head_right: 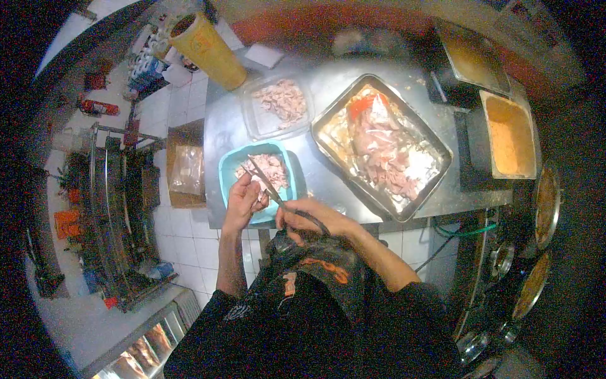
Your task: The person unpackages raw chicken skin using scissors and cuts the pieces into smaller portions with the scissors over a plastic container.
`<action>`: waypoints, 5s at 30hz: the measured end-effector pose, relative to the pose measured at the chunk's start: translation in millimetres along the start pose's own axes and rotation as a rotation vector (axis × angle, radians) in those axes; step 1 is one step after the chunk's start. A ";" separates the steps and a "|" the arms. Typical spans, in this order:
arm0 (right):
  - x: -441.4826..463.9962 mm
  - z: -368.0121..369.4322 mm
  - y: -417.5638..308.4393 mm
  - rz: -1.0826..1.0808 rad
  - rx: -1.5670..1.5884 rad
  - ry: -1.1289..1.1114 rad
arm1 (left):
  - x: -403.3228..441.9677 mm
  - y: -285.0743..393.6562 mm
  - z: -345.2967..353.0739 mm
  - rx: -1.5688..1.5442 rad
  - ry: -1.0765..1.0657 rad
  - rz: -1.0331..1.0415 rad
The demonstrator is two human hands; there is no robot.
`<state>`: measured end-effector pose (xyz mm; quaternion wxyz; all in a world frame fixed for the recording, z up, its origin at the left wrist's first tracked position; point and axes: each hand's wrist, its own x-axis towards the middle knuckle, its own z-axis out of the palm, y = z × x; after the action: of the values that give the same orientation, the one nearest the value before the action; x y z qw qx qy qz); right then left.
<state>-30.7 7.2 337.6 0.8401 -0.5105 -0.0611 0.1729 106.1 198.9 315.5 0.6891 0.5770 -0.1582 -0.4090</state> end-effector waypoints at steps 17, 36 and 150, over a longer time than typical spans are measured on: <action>-1.0 -0.5 0.2 0.165 0.008 0.068 | -1.9 -5.8 13.4 -0.311 0.044 -0.011; 9.3 3.3 -2.1 0.112 0.070 0.041 | -20.0 -36.6 -3.1 0.445 0.111 0.126; -7.2 -14.3 18.4 0.272 -0.262 0.005 | 12.2 27.8 -14.7 -0.020 0.252 -0.029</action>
<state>-37.7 0.4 315.2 0.7355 -0.6194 -0.0115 0.2743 134.3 199.6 333.9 0.7032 0.6192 -0.0577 -0.3446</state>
